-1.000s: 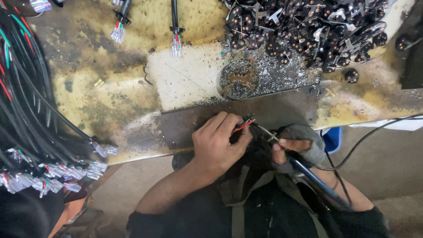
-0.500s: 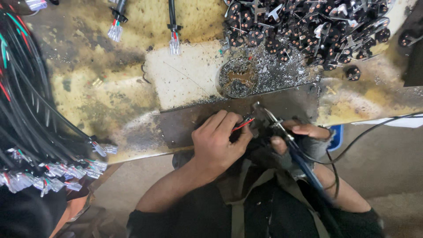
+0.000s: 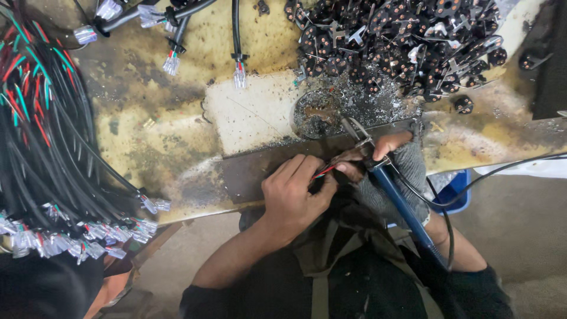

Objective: The person uses a soldering iron to attach small black plastic connectors to the ends of multi-colored wires. They repeatedly pick up wires, apply heat and solder, and place the finished units on the workbench.

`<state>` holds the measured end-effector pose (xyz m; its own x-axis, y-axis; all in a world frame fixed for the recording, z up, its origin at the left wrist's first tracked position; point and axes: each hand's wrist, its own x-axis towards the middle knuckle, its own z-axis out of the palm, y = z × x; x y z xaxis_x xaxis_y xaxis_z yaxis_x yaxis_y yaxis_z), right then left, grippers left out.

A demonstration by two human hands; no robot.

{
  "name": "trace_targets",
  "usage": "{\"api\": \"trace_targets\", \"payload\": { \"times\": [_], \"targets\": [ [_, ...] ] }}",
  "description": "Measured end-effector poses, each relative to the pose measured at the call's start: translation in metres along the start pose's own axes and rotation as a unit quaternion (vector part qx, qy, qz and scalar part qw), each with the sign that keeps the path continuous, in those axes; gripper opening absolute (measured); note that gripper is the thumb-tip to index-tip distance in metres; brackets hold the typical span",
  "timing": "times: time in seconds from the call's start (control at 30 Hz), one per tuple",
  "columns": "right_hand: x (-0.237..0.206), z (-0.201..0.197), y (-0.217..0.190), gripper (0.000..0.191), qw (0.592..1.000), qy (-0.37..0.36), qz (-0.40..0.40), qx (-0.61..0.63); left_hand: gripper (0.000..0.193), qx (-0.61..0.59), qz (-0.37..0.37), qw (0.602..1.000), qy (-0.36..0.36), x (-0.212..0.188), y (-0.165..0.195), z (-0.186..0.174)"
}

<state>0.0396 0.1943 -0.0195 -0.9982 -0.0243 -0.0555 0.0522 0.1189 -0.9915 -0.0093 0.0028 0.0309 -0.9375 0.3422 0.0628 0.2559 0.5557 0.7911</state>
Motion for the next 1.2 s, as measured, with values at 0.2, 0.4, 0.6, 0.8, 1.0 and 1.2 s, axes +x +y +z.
{"api": "trace_targets", "payload": {
  "times": [0.2, 0.4, 0.6, 0.8, 1.0, 1.2],
  "targets": [
    [0.005, -0.003, -0.011, 0.037, 0.999, -0.034, -0.018, 0.013, 0.024, 0.001, 0.014, 1.0, -0.015, 0.0, -0.002, 0.001],
    [0.012, -0.001, -0.022, 0.038, 0.999, -0.016, -0.03, -0.033, 0.025, 0.011, 0.022, 1.0, -0.011, -0.003, -0.002, 0.0],
    [-0.013, -0.024, 0.012, 0.023, 0.87, -0.046, 0.171, 0.46, 0.028, -0.008, -0.003, 1.0, 0.005, -0.002, 0.001, 0.002],
    [-0.046, -0.014, 0.061, 0.031, 0.986, 0.059, 0.139, 0.074, 0.021, -0.12, -0.027, 0.992, 0.03, -0.002, 0.003, -0.003],
    [-0.029, -0.007, 0.039, 0.036, 0.876, 0.055, 0.164, 0.451, 0.013, -0.125, 0.002, 0.991, 0.055, -0.004, 0.002, -0.006],
    [-0.011, -0.002, 0.004, 0.055, 0.988, 0.086, 0.11, 0.068, 0.013, -0.063, 0.07, 0.994, 0.062, -0.005, 0.005, -0.007]
  ]
}}
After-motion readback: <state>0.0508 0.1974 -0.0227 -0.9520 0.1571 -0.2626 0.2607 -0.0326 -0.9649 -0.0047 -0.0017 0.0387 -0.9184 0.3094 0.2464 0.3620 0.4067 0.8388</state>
